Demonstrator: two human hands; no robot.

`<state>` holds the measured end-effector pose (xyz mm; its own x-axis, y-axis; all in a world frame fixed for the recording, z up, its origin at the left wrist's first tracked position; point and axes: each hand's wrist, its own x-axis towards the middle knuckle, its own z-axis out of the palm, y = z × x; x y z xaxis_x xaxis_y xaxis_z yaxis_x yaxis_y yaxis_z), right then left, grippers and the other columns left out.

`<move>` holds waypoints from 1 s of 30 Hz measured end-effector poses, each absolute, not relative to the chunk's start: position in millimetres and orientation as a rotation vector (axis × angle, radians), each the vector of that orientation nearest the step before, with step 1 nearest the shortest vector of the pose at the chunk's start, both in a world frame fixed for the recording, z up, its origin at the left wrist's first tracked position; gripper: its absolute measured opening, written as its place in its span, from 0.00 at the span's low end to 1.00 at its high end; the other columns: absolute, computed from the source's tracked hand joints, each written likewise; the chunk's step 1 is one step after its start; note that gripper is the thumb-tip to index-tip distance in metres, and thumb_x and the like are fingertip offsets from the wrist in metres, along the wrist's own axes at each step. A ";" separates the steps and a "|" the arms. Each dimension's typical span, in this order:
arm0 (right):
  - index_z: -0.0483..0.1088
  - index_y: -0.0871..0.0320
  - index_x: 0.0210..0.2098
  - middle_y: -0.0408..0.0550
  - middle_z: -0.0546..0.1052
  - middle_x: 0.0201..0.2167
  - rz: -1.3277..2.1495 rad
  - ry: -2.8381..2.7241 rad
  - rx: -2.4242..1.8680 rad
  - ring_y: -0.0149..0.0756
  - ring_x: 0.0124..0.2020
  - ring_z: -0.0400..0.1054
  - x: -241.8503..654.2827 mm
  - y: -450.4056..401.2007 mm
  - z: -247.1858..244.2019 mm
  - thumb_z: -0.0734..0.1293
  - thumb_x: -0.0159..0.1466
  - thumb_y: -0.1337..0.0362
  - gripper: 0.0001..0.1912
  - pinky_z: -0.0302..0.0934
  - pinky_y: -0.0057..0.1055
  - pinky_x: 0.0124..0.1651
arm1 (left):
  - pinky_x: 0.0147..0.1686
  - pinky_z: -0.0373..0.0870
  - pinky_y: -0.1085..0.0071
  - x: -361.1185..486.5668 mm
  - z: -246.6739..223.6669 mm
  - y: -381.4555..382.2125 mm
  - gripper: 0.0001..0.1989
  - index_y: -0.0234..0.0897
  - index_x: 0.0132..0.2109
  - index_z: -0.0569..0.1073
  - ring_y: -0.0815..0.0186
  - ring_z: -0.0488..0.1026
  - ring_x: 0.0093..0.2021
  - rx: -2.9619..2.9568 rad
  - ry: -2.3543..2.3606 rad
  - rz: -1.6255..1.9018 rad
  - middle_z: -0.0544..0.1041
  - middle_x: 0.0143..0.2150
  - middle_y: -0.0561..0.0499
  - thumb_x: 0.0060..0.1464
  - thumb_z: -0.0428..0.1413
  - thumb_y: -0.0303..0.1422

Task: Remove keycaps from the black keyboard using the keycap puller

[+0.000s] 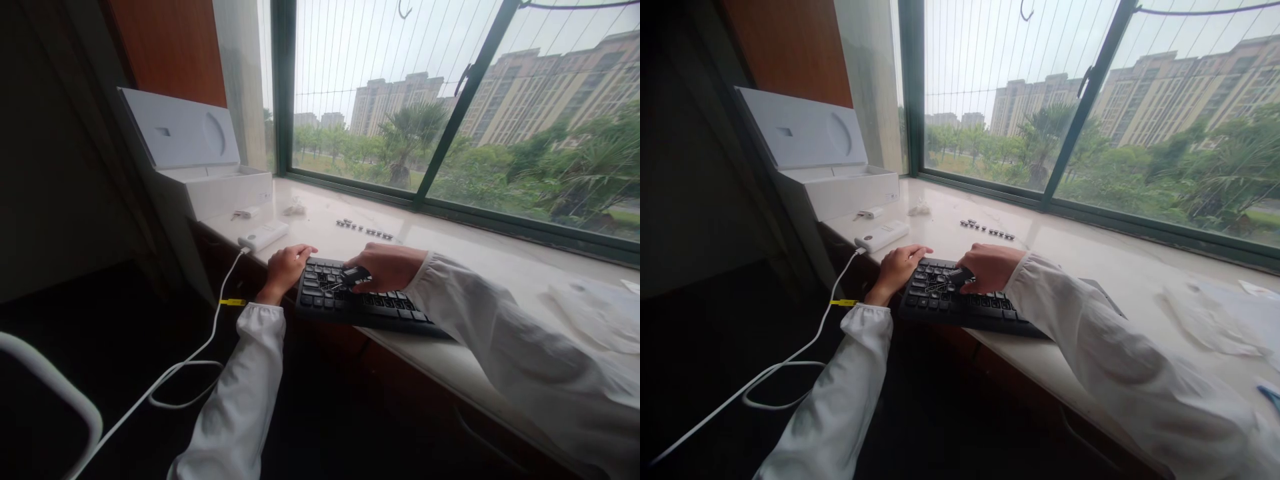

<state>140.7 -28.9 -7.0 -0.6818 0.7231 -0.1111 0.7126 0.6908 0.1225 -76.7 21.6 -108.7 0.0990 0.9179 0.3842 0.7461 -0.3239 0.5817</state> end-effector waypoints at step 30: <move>0.80 0.60 0.35 0.53 0.78 0.24 0.169 2.607 1.291 0.40 0.23 0.70 118.4 -27.7 -10.3 0.71 0.46 0.48 0.24 0.52 0.30 0.23 | 0.68 0.42 0.54 -117.3 -107.0 -11.0 0.54 0.46 0.70 0.48 0.50 0.46 0.71 2.378 0.927 0.728 0.50 0.72 0.47 0.42 0.57 0.63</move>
